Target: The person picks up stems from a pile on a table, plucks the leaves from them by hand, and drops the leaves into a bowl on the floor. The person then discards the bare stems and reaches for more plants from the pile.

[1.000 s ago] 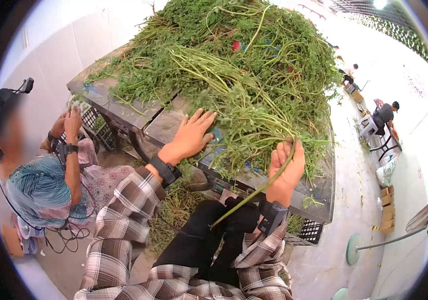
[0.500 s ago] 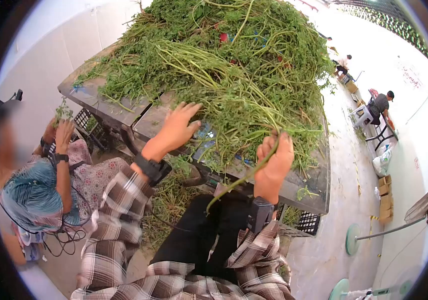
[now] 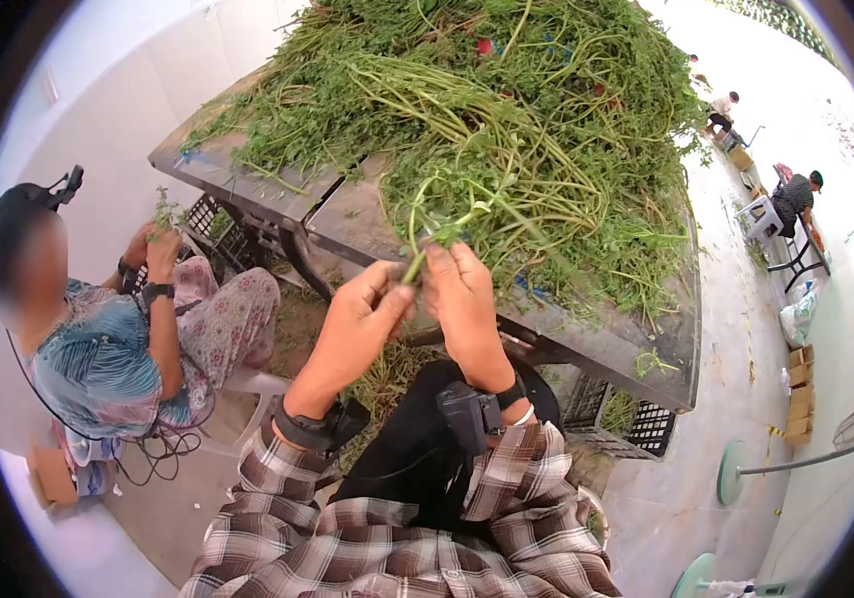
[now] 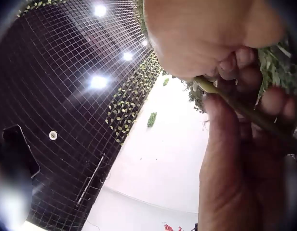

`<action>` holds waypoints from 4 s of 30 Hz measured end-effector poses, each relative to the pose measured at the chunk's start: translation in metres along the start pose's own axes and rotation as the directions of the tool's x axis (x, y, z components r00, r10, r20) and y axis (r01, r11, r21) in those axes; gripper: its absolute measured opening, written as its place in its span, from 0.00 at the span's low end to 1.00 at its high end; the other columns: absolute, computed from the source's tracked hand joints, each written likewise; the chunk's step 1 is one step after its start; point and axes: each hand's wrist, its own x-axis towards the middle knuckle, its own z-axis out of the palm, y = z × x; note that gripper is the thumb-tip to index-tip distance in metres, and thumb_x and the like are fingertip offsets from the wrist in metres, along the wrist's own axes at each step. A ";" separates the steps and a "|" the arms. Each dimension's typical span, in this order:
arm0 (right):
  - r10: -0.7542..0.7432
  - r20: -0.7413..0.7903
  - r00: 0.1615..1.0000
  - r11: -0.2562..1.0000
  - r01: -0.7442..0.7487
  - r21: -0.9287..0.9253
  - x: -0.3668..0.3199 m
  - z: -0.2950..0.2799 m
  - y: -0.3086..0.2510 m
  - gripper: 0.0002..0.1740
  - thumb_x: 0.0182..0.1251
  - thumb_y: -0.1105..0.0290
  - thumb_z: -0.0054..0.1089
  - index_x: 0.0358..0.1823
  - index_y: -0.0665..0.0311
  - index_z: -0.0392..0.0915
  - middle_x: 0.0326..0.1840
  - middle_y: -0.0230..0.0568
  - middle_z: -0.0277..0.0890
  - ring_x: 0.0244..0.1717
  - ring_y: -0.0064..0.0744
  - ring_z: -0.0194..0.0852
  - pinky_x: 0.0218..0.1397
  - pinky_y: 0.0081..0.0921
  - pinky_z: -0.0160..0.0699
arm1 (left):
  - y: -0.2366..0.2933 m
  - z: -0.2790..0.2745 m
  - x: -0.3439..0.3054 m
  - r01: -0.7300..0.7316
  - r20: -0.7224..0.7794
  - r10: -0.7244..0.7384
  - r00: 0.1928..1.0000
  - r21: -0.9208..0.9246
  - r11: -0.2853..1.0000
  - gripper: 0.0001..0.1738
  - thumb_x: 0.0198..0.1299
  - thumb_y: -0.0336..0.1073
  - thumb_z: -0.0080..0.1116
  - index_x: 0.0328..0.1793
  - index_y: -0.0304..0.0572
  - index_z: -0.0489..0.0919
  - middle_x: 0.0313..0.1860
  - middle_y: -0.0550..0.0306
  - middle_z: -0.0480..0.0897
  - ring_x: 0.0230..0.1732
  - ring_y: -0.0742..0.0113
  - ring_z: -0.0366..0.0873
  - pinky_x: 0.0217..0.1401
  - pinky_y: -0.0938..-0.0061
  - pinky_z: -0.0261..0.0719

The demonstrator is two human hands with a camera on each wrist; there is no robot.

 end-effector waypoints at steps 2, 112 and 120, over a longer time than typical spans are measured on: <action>0.055 0.082 0.995 0.996 -0.061 0.070 -0.001 0.000 0.007 0.11 0.70 0.63 0.44 0.34 0.63 0.68 0.18 0.21 0.57 0.18 0.11 0.52 0.18 0.14 0.52 | -0.006 -0.010 -0.006 0.017 -0.120 -0.014 0.993 0.023 1.000 0.14 0.64 0.37 0.50 0.50 0.34 0.72 0.23 0.65 0.72 0.21 0.81 0.66 0.24 0.86 0.64; 0.187 0.141 0.972 0.981 -0.193 0.029 -0.001 -0.029 0.040 0.08 0.65 0.64 0.52 0.33 0.61 0.69 0.23 0.27 0.59 0.21 0.16 0.52 0.25 0.18 0.55 | -0.030 -0.021 -0.012 0.240 0.025 -0.259 0.966 -0.468 0.851 0.19 0.53 0.32 0.58 0.51 0.32 0.72 0.35 0.51 0.80 0.35 0.67 0.79 0.30 0.80 0.78; -0.416 0.372 0.830 0.689 0.555 -0.466 -0.015 -0.022 0.033 0.13 0.65 0.70 0.49 0.50 0.63 0.74 0.42 0.40 0.70 0.34 0.28 0.66 0.45 0.28 0.67 | -0.040 -0.019 -0.004 0.243 -0.019 -0.260 0.965 -0.294 0.924 0.14 0.57 0.40 0.59 0.42 0.38 0.74 0.20 0.66 0.71 0.19 0.79 0.66 0.18 0.86 0.61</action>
